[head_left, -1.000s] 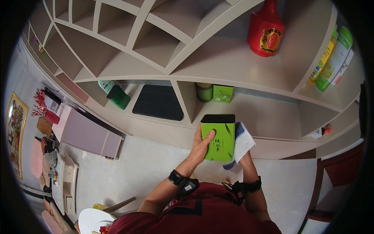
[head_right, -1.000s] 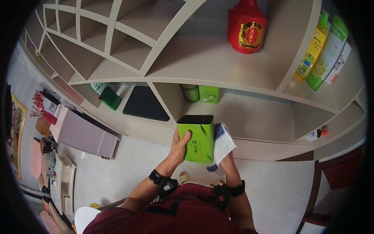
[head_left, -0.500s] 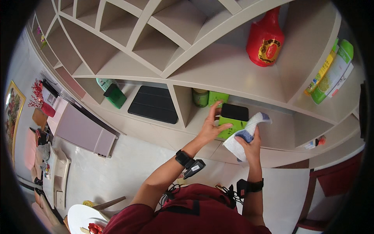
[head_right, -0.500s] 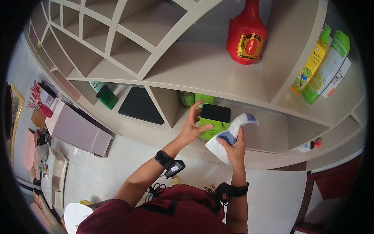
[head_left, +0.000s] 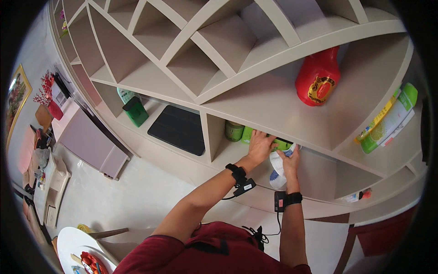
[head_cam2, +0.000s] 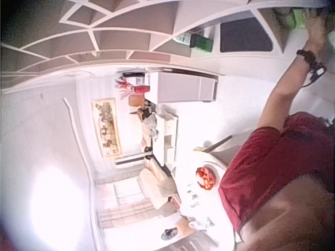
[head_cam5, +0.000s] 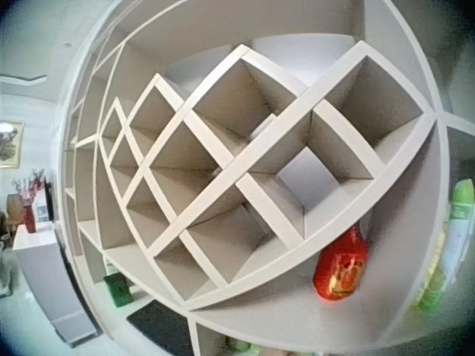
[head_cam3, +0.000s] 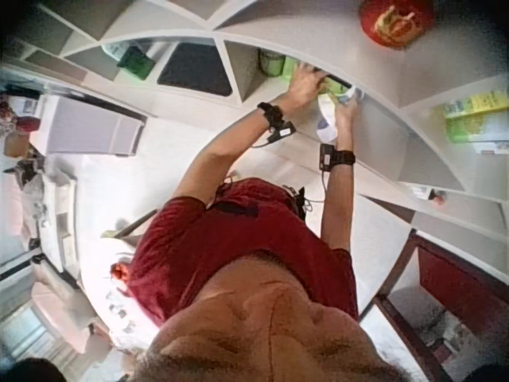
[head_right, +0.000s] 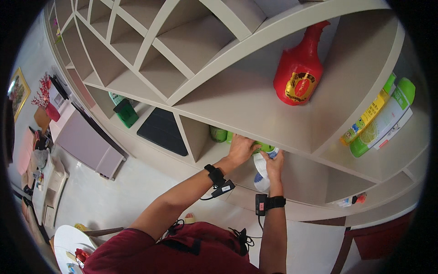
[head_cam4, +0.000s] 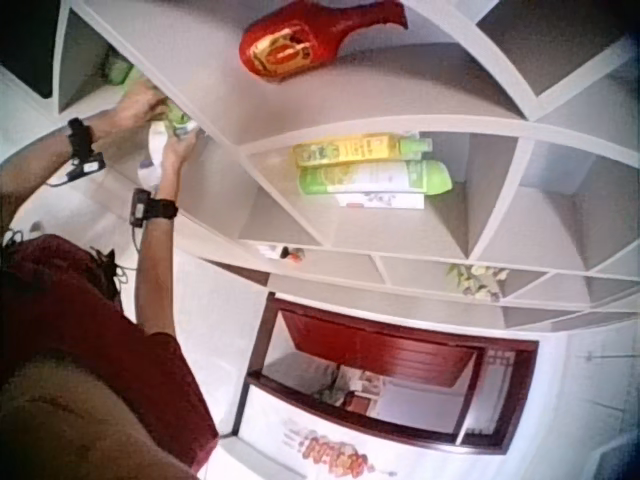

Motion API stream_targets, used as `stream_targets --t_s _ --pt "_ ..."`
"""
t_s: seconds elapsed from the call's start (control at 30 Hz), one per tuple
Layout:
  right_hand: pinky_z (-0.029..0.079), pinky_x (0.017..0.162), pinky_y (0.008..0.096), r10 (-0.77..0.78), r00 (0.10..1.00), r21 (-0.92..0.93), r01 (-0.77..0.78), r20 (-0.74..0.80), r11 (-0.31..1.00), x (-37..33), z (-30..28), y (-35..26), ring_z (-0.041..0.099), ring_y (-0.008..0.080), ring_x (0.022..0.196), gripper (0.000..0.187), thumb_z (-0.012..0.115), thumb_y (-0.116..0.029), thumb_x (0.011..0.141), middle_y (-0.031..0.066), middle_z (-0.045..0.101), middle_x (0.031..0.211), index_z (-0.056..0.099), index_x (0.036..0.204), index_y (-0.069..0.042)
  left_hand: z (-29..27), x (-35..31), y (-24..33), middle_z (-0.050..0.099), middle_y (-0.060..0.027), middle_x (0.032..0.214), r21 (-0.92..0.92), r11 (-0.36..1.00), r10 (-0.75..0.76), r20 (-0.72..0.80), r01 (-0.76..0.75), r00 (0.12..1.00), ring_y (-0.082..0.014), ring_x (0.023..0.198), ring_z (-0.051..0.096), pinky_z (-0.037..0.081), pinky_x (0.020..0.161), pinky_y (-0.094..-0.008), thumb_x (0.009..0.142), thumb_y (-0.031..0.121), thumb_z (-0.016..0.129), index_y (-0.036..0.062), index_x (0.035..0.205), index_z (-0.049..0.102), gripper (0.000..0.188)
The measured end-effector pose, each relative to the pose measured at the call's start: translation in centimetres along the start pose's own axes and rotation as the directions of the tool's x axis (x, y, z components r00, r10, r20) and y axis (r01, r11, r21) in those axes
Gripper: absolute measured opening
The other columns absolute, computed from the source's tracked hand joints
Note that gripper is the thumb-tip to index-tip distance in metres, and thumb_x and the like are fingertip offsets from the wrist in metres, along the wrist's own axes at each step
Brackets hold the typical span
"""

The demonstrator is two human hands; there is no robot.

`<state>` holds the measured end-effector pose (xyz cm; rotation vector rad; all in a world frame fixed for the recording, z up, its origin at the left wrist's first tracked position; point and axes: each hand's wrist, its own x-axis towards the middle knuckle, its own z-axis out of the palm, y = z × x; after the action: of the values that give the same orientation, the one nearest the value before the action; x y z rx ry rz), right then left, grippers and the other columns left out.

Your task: The person wipes down the surfaces of a multi-compartment shelf unit using a cloth, moving various items including bottles, boxes, and canisters as they clean each section.

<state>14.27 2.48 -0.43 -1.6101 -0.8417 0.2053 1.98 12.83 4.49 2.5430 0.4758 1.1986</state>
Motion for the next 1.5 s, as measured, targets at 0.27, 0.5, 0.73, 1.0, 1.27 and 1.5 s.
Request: stream_targets --t_s 0.27,0.5,0.73,1.0,1.27,1.5 --pt "0.043 0.081 0.0345 -0.049 0.99 -0.321 0.005 -0.129 0.947 1.6 1.3 2.3 0.056 0.0297 0.095 0.053 0.072 -0.007 0.067 0.0192 0.058 0.103 0.047 0.113 0.004 2.1 0.5 -1.8 0.058 -0.014 0.102 0.076 0.994 -0.081 0.087 0.075 0.993 -0.0285 0.103 0.051 0.031 0.094 -0.0428 0.072 0.016 0.056 0.0088 0.1 0.061 0.029" --pt "0.041 0.083 0.0412 0.031 0.992 -0.482 -0.087 -0.124 0.872 1.7 1.8 0.4 0.052 0.0402 0.098 0.049 0.068 -0.023 0.073 0.0267 0.055 0.105 0.051 0.11 0.004 1.4 1.2 -1.9 0.06 -0.0146 0.095 0.222 0.973 0.078 -0.052 -0.065 0.996 -0.0287 0.088 0.058 0.045 0.081 -0.0396 0.07 0.012 0.052 0.0032 0.097 0.06 0.03" --pt "0.041 0.085 0.0357 -0.005 0.975 -0.358 -0.076 -0.222 0.931 0.7 -1.8 3.1 0.054 0.0309 0.096 0.043 0.06 -0.015 0.081 0.0226 0.053 0.111 0.046 0.114 0.009 -3.7 -2.6 -1.9 0.046 -0.0154 0.122 0.034 0.98 0.197 0.019 -0.198 0.98 -0.0305 0.115 0.043 0.032 0.099 -0.0398 0.069 0.007 0.057 -0.0036 0.113 0.049 0.046" --pt "0.039 0.089 0.0327 0.216 0.957 0.311 -0.15 -0.191 0.939 0.8 -2.0 1.8 0.049 0.0296 0.104 0.053 0.059 -0.018 0.084 0.0239 0.048 0.117 0.038 0.122 0.011 -16.6 -16.5 -10.2 0.059 -0.0071 0.076 -0.266 0.92 -0.371 -0.348 0.289 0.861 -0.0238 0.074 0.058 0.047 0.061 -0.0308 0.06 -0.007 0.05 0.0055 0.074 0.058 0.02" --pt "0.04 0.09 0.0372 0.111 0.993 -0.587 -0.064 0.044 0.807 2.6 -3.5 4.8 0.048 0.0355 0.108 0.049 0.055 -0.011 0.08 0.0259 0.046 0.12 0.04 0.121 0.009 -27.6 -19.0 -27.0 0.055 -0.0125 0.097 -0.063 0.676 -0.542 -0.718 0.734 0.437 -0.027 0.091 0.053 0.044 0.076 -0.0345 0.064 0.004 0.065 0.004 0.102 0.05 0.041" --pt "0.043 0.083 0.0355 0.012 0.973 -0.516 -0.131 -0.229 0.846 -0.4 -4.2 -1.6 0.054 0.0351 0.098 0.043 0.054 -0.012 0.082 0.0228 0.055 0.108 0.043 0.119 0.009 -31.7 -16.5 -35.4 0.043 -0.0238 0.123 -0.035 0.608 -0.668 -0.561 0.793 0.488 -0.0348 0.116 0.04 0.032 0.098 -0.0388 0.058 0.03 0.08 -0.0049 0.124 0.032 0.088"
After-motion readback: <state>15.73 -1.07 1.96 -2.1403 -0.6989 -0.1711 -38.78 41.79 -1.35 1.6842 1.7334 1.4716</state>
